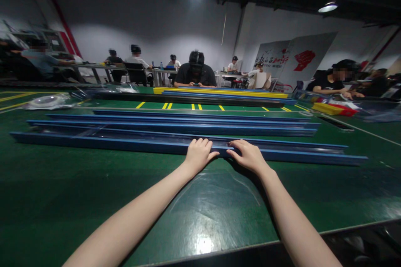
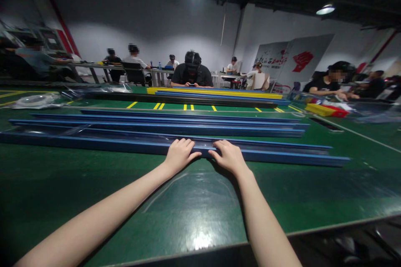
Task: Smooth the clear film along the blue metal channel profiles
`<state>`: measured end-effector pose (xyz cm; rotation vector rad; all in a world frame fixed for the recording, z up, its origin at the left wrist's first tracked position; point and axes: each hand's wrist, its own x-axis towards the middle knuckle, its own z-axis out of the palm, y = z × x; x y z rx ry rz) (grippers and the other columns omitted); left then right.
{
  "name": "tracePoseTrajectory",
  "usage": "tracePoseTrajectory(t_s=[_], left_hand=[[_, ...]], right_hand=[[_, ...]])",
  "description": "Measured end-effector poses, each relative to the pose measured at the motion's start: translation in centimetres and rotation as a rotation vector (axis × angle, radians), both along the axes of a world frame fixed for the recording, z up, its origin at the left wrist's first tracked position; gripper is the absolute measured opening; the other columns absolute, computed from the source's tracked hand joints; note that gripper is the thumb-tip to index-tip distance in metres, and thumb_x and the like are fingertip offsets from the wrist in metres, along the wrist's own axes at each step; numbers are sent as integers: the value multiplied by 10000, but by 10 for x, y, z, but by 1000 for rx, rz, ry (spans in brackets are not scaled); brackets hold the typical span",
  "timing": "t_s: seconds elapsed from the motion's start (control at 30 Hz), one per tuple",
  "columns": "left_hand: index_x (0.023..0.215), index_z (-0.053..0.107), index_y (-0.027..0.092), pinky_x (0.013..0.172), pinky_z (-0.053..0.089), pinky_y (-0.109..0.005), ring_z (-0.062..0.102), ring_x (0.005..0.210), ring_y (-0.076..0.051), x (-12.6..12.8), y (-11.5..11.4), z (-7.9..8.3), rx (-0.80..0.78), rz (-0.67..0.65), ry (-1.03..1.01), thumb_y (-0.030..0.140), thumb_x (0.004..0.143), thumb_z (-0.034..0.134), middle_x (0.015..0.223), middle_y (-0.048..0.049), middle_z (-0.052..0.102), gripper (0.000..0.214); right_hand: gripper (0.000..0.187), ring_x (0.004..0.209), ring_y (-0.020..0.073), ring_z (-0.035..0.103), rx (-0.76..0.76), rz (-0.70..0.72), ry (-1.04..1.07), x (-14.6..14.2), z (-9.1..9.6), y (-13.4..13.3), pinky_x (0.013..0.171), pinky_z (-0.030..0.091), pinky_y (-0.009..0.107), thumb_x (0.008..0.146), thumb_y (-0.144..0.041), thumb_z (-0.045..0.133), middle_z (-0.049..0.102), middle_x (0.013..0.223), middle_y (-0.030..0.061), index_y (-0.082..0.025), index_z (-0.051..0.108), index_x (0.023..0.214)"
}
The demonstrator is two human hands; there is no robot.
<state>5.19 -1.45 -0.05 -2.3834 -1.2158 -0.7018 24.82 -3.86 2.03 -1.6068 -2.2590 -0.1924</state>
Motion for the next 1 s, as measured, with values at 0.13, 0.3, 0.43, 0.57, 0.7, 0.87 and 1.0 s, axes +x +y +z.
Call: tracePoseTrajectory(t_s=[0.13, 0.3, 0.43, 0.57, 0.7, 0.87, 1.0], left_hand=[[803, 544, 165, 663, 302, -313, 530, 787, -189, 0, 1, 0, -9, -14, -3, 503, 794, 456, 822, -36, 619, 350], [797, 545, 164, 660, 299, -313, 540, 770, -188, 0, 1, 0, -27, -18, -3, 506, 802, 441, 809, -34, 624, 357], [797, 545, 159, 664, 299, -313, 548, 750, -188, 0, 0, 0, -37, -14, 1, 510, 806, 432, 793, -34, 626, 369], [796, 544, 157, 665, 297, -310, 554, 734, -186, 0, 0, 0, -35, -16, -4, 509, 806, 433, 779, -38, 629, 369], [791, 543, 157, 668, 296, -308, 556, 722, -185, -1, 0, 0, -25, -19, -8, 508, 804, 438, 761, -42, 628, 366], [788, 546, 158, 668, 302, -310, 556, 724, -188, 0, 1, -1, -18, -12, -3, 513, 802, 438, 757, -45, 626, 371], [794, 548, 160, 669, 305, -316, 552, 727, -190, 0, 0, -1, -17, -7, 0, 512, 798, 446, 759, -43, 621, 366]], right_hand=[[341, 941, 166, 555, -10, -17, -24, -1, 2, -1, 730, 391, 240, 827, -437, 398, 628, 1009, 54, -217, 608, 983], [368, 775, 162, 582, -30, -83, -116, -3, 6, -3, 613, 347, 225, 832, -465, 368, 652, 839, 53, -212, 633, 866], [376, 743, 158, 581, -28, -91, -134, -4, 6, -3, 587, 318, 219, 834, -473, 358, 649, 788, 48, -206, 623, 828], [376, 746, 158, 578, -17, -88, -119, -3, 5, -2, 589, 314, 221, 832, -475, 360, 650, 797, 50, -204, 619, 822], [371, 749, 158, 577, -15, -84, -102, -2, 4, -2, 591, 315, 221, 831, -476, 363, 649, 798, 45, -207, 618, 820], [349, 731, 156, 573, -14, -72, -98, -2, 3, -1, 590, 319, 221, 833, -462, 372, 642, 781, 41, -204, 607, 807], [315, 769, 155, 562, 36, -14, -64, -2, 1, 0, 606, 335, 218, 825, -449, 409, 630, 817, 42, -198, 598, 824]])
